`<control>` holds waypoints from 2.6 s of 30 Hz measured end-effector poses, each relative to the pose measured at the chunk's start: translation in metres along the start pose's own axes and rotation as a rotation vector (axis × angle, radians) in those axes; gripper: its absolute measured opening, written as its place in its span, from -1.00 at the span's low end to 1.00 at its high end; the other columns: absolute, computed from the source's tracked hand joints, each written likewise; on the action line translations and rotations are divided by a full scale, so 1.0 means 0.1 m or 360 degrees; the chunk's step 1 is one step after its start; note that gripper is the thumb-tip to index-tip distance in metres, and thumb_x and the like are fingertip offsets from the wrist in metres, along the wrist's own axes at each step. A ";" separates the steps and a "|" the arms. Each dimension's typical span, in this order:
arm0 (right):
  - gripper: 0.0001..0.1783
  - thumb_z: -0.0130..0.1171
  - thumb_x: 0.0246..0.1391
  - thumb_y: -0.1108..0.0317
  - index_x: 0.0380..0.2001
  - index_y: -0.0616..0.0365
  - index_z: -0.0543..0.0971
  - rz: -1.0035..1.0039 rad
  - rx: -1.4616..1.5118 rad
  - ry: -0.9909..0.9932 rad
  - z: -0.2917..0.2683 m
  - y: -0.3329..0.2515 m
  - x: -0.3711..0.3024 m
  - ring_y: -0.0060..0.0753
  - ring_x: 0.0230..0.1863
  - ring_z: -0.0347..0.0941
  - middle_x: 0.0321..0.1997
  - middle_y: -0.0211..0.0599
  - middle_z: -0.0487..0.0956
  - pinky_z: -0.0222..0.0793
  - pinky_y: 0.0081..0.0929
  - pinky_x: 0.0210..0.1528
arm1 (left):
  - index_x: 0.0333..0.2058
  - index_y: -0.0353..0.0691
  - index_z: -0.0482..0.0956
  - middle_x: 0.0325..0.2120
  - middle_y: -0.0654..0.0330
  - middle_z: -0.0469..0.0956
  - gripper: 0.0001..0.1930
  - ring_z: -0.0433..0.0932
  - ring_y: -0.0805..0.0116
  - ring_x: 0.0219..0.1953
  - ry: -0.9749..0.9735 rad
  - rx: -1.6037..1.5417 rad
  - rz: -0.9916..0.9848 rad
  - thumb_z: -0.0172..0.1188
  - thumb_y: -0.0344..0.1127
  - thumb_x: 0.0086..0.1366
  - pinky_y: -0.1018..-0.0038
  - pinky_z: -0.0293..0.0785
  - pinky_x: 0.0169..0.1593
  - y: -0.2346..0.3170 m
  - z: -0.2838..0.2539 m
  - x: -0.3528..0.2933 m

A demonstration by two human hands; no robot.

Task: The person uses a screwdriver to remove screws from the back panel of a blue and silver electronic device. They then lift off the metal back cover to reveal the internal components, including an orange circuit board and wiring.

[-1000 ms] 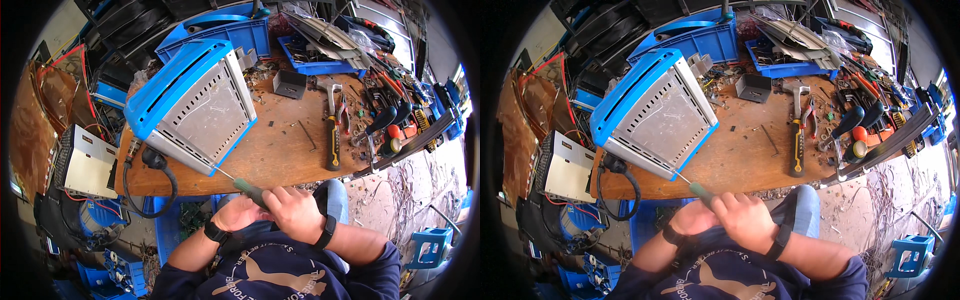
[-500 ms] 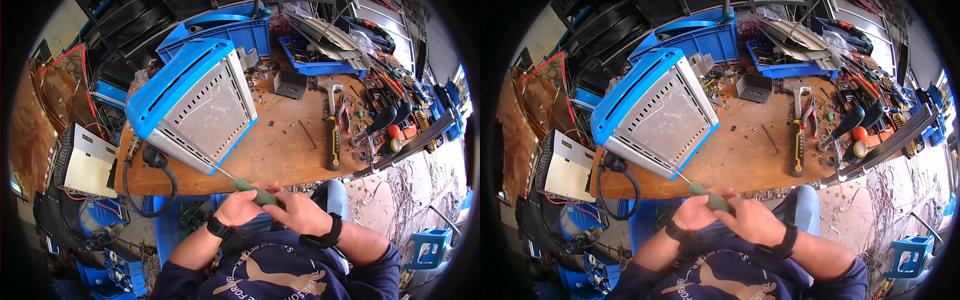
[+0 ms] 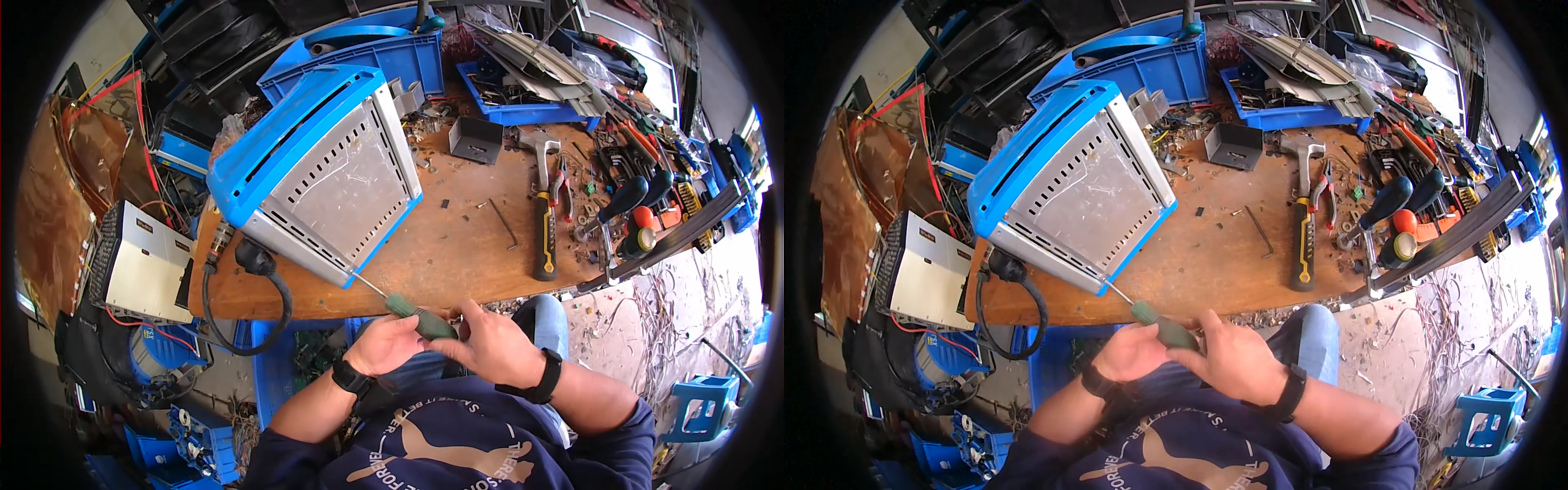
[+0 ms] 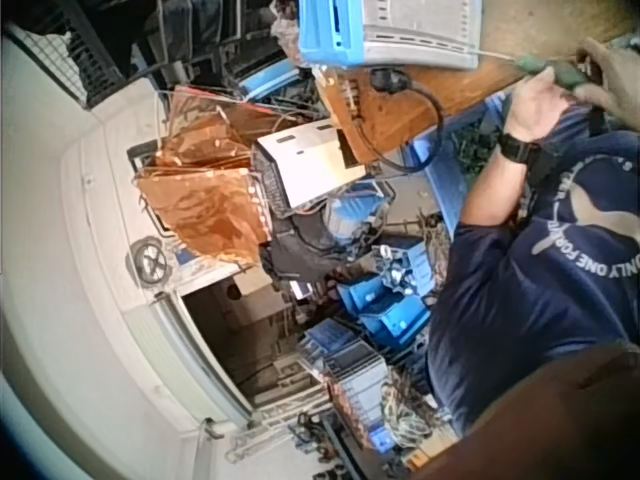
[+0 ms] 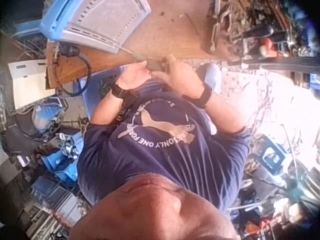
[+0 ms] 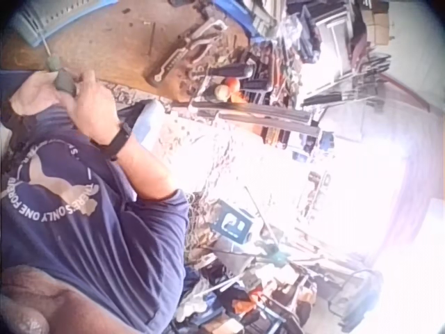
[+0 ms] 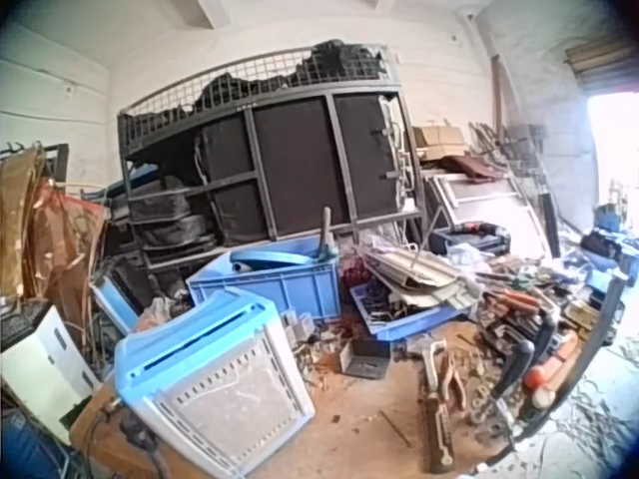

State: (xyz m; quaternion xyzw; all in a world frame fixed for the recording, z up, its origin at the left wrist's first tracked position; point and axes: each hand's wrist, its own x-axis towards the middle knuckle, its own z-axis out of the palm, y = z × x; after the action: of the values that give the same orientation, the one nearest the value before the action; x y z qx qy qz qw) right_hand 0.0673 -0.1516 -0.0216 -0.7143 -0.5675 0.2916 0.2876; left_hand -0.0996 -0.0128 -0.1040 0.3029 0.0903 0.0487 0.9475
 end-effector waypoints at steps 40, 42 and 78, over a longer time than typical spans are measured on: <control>-0.43 0.39 -0.08 0.30 -0.01 0.21 0.39 -0.0491 0.0250 0.0498 -0.15 -0.16 -0.13 0.00 -0.22 0.58 -0.18 -0.06 0.59 0.51 -0.26 -0.22 | 0.09 -0.32 0.41 0.01 0.13 0.49 -0.59 0.49 0.37 0.02 0.0057 0.0160 0.0326 0.04 -0.15 0.41 0.36 0.41 0.09 0.15 0.72 0.05; -0.41 0.39 -0.06 0.31 0.03 0.21 0.39 -0.0589 0.0575 0.0538 -0.16 -0.16 -0.09 -0.01 -0.19 0.59 -0.14 -0.04 0.59 0.50 -0.30 -0.16 | 0.08 -0.36 0.40 -0.02 0.16 0.49 -0.55 0.49 0.43 -0.01 0.0032 0.0356 0.0334 0.06 -0.10 0.41 0.45 0.40 0.08 0.23 0.78 0.08; -0.56 0.35 -0.07 0.34 -0.11 0.24 0.50 -0.0878 0.0340 0.0882 -0.36 -0.72 0.29 0.01 -0.31 0.57 -0.30 -0.04 0.61 0.49 -0.28 -0.27 | 0.07 -0.32 0.47 0.12 0.02 0.43 -0.23 0.28 0.01 0.27 0.1668 0.3106 0.1808 0.52 -0.50 -0.26 0.21 0.28 0.27 1.65 1.05 -0.50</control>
State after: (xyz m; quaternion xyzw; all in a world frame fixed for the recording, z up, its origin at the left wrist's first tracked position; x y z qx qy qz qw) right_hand 0.0531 -0.1125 0.0534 -0.5529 -0.6054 0.0571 0.5696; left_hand -0.1339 0.0545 0.0828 0.8203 0.3120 0.4789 0.0215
